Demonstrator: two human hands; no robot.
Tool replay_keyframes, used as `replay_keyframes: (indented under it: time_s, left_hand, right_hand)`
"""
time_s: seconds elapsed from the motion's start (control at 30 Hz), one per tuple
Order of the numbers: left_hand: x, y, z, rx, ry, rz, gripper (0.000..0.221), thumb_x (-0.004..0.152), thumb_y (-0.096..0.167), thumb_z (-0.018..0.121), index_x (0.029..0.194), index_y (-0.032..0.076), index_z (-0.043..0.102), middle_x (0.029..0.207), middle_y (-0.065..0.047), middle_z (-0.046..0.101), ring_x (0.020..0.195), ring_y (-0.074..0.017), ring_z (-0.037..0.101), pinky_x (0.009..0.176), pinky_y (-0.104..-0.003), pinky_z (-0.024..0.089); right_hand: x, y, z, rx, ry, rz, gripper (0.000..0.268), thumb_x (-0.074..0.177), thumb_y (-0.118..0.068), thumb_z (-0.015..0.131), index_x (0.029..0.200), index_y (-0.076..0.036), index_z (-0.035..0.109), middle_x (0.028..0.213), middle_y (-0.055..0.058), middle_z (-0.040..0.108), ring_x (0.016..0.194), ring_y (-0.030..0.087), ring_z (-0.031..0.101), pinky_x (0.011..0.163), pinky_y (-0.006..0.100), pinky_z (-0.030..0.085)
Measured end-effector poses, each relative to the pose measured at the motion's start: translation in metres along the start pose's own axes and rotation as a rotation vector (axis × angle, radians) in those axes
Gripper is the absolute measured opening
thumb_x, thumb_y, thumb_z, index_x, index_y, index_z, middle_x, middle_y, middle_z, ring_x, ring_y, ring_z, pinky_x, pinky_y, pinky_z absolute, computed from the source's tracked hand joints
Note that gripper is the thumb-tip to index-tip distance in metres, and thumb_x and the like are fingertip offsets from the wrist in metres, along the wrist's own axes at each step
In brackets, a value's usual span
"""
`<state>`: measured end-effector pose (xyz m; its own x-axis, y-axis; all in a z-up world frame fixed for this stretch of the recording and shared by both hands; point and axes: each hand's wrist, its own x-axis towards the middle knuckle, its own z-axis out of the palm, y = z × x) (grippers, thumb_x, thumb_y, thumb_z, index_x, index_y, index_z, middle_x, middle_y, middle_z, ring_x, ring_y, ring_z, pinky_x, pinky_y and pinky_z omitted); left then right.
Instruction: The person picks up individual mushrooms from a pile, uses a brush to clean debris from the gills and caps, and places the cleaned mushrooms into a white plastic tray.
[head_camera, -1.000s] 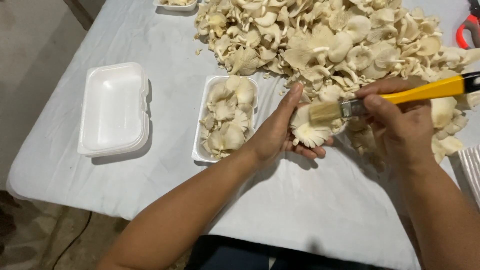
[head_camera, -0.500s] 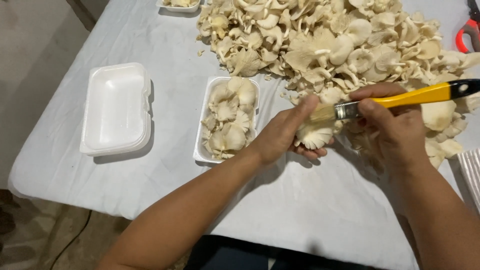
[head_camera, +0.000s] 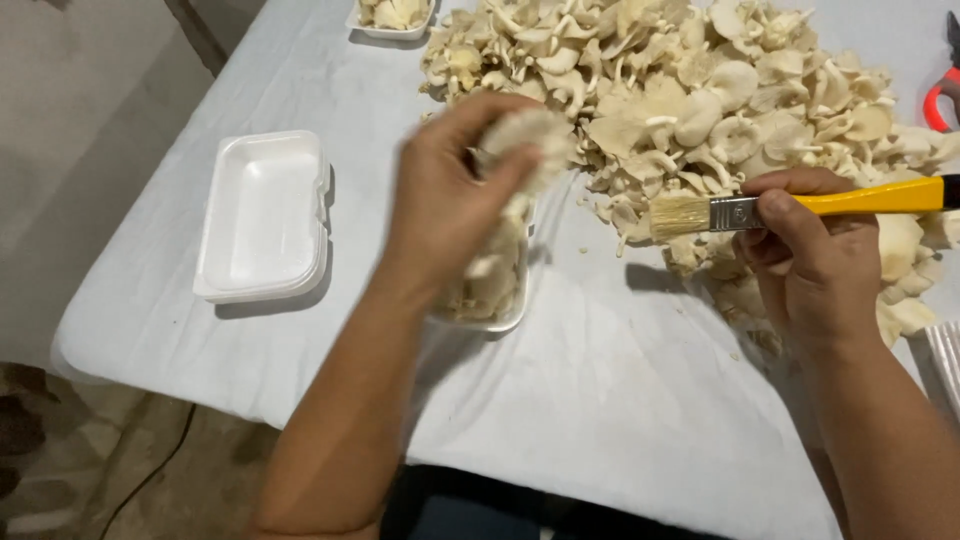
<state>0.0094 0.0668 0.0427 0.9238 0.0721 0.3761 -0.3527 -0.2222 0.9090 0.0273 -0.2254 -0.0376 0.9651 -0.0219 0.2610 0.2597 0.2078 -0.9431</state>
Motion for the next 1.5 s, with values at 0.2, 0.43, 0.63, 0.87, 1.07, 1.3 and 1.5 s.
replay_keyframes:
  time_s: [0.2,0.43,0.63,0.87,1.07,1.3,1.5]
  left_hand:
    - [0.012,-0.009,-0.060,0.105,-0.302,-0.238,0.015,0.085,0.006,0.078,0.100,0.010,0.076,0.086,0.000,0.073,0.076,-0.0100,0.068,0.068,-0.023,0.057]
    - [0.009,-0.001,-0.052,0.685,-0.318,-0.446,0.037,0.076,0.012,0.079,0.109,0.020,0.064,0.091,-0.002,0.064,0.078,-0.0170,0.059,0.066,-0.035,0.043]
    - [0.006,-0.007,-0.047,0.819,-0.260,-0.401,0.036,0.075,0.007,0.075,0.100,0.018,0.052,0.113,-0.007,0.055,0.093,-0.0280,0.057,0.078,-0.041,0.043]
    - [0.003,-0.003,-0.039,0.742,-0.368,-0.338,0.023,0.069,-0.005,0.058,0.072,0.016,0.067,0.070,0.003,0.071,0.071,-0.0138,0.066,0.067,-0.032,0.050]
    - [0.004,-0.003,-0.037,0.812,-0.417,-0.376,0.021,0.071,-0.001,0.062,0.075,0.017,0.072,0.073,0.002,0.073,0.073,-0.0160,0.067,0.067,-0.034,0.051]
    - [-0.008,0.035,-0.013,0.802,-0.209,-0.317,0.007,0.092,0.021,0.076,0.092,0.015,0.074,0.089,-0.004,0.077,0.076,-0.0198,0.072,0.069,-0.038,0.058]
    - [-0.026,0.018,0.062,0.698,-0.527,0.060,0.019,0.094,0.001,0.067,0.111,0.002,0.059,0.068,-0.004,0.062,0.053,-0.0176,0.066,0.040,-0.025,0.057]
  right_hand:
    - [0.001,0.004,0.000,-0.016,-0.009,0.017,0.009,0.100,-0.018,0.070,0.106,-0.010,0.071,0.075,-0.001,0.063,0.057,0.004,0.054,0.053,0.015,0.044]
    - [0.001,0.002,0.003,-0.014,0.024,0.049,0.010,0.097,-0.018,0.074,0.103,-0.011,0.073,0.081,-0.003,0.066,0.062,0.003,0.059,0.056,0.014,0.050]
    - [0.001,-0.001,0.002,-0.037,0.013,0.046,0.009,0.099,-0.019,0.072,0.103,-0.010,0.072,0.075,-0.002,0.062,0.058,0.004,0.055,0.055,0.016,0.046]
    - [0.004,-0.002,-0.001,-0.051,0.097,0.013,0.010,0.100,-0.018,0.068,0.104,-0.009,0.070,0.065,0.001,0.057,0.050,0.006,0.047,0.049,0.020,0.037]
    - [0.011,-0.001,-0.010,-0.027,0.245,-0.021,0.004,0.103,-0.015,0.067,0.101,-0.012,0.070,0.071,-0.001,0.061,0.055,0.003,0.054,0.047,0.015,0.043]
    - [0.020,-0.006,-0.018,0.071,0.561,-0.019,0.011,0.095,-0.025,0.069,0.091,-0.016,0.065,0.063,-0.001,0.049,0.053,0.005,0.048,0.045,0.021,0.033]
    - [0.017,-0.005,-0.012,0.060,0.563,-0.011,0.005,0.097,-0.020,0.070,0.095,-0.015,0.072,0.063,-0.005,0.055,0.053,0.004,0.053,0.042,0.019,0.037]
